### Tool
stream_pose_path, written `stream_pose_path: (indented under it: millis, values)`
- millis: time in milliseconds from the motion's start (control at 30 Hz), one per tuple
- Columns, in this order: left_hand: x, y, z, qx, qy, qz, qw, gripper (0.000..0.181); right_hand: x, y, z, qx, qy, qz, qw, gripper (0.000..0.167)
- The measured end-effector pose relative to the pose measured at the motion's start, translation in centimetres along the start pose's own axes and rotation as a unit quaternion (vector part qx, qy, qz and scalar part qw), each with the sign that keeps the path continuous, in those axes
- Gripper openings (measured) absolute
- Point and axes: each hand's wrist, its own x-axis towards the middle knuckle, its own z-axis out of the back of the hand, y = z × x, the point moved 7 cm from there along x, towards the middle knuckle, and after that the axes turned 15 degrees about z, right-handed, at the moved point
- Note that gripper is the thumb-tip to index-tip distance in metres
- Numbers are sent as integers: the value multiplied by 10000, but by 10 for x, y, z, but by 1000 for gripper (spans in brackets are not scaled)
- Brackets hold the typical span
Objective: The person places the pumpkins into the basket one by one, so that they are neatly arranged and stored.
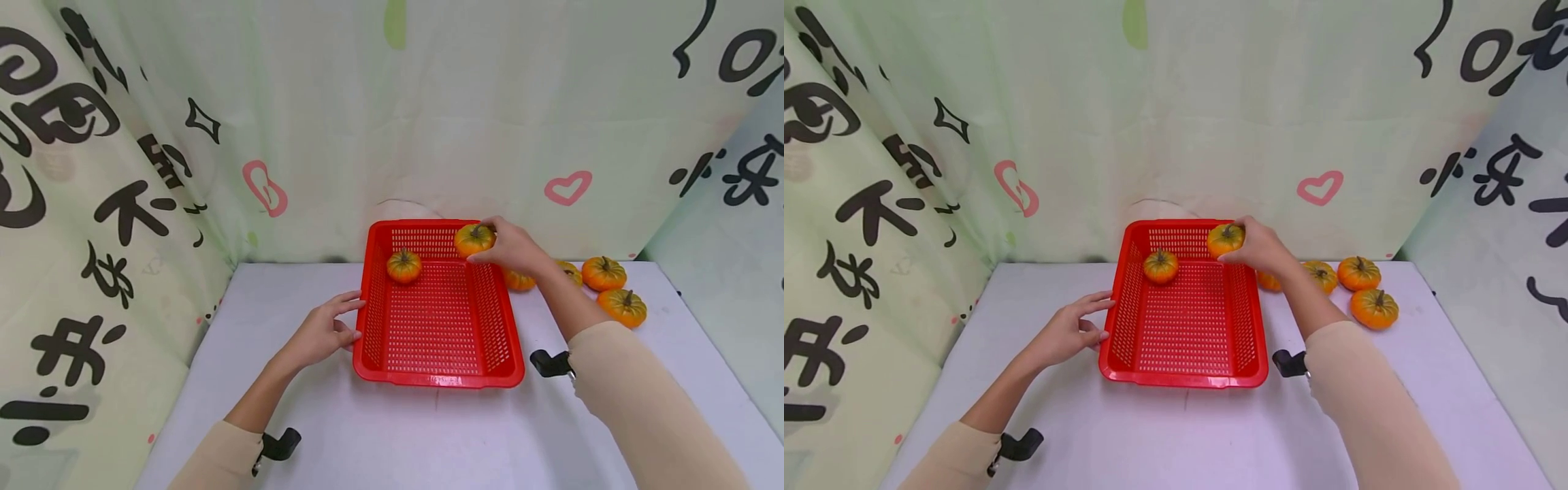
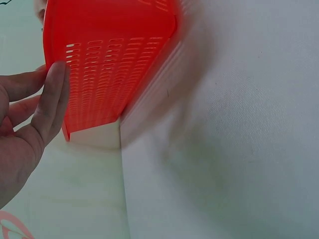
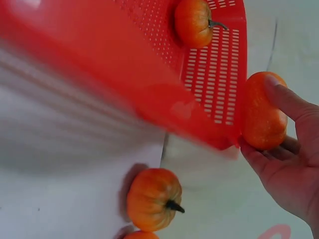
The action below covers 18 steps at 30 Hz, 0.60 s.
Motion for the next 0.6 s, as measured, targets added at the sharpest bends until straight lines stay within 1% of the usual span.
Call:
stream_pose_path:
  millis: [67, 233, 367, 600]
  values:
    - [0, 0, 0, 0, -10, 7, 10000, 60, 6, 5, -3, -12, 20, 35, 10000, 88]
    - [0, 2, 0, 26, -54, 4, 10000, 60, 24, 12, -15, 33, -18, -18, 10000, 85]
    - [0, 3, -1, 19, -29, 23, 10000, 61, 35, 13, -27, 112, -104, -213, 9997, 85]
    - [0, 1, -1, 93, -65, -4, 9999, 60, 43, 11, -41, 150, -226, -517, 9983, 83]
